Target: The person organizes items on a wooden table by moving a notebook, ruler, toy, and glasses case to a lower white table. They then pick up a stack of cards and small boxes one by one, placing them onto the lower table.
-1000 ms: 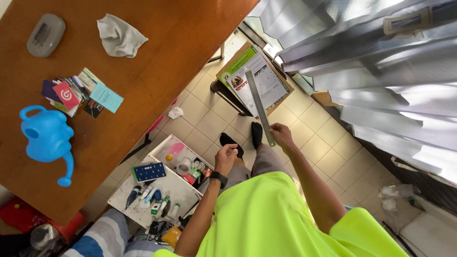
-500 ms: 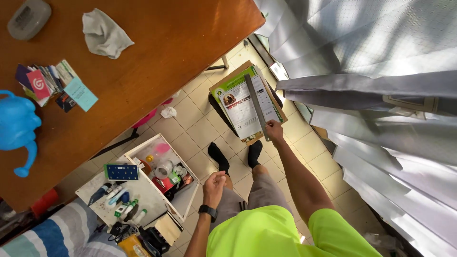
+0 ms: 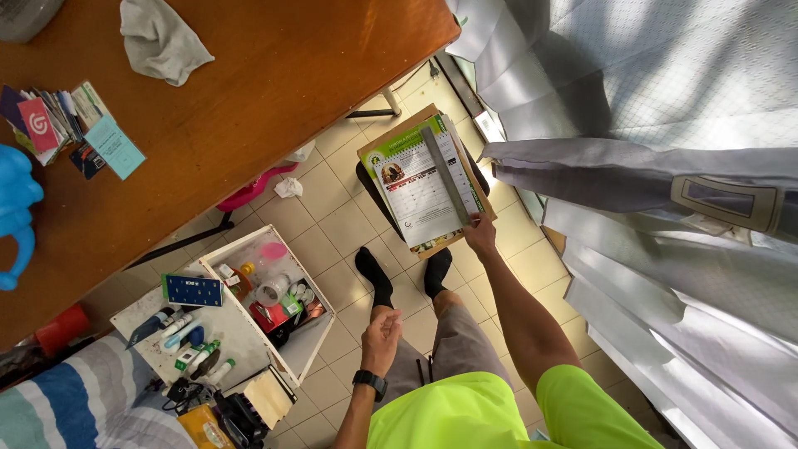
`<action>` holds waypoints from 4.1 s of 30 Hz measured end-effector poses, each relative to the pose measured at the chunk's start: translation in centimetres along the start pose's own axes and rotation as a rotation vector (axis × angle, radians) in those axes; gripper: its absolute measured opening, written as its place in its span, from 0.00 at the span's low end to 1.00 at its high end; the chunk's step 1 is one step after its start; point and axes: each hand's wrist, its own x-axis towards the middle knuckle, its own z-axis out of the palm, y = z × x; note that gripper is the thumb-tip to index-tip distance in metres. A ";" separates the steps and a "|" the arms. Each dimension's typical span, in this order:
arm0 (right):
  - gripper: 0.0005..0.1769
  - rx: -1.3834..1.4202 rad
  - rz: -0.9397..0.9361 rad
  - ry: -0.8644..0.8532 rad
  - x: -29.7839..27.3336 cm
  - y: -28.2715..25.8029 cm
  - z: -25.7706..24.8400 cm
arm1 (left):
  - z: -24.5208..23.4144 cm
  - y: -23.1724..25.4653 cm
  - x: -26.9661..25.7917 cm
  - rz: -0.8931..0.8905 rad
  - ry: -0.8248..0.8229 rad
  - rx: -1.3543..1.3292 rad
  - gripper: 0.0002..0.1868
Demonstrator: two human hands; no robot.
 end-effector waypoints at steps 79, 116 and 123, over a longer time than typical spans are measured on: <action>0.12 -0.539 -1.003 -0.534 -35.6 -39.2 36.4 | -53.2 -0.8 5.8 0.481 0.968 -0.559 0.15; 0.40 -0.125 -0.471 -0.539 -39.6 -45.3 57.6 | -70.8 3.8 19.5 0.350 0.416 -0.451 0.36; 0.46 -0.060 -0.751 -0.359 -41.9 -46.3 48.1 | -66.2 10.3 13.8 0.351 0.372 -0.538 0.33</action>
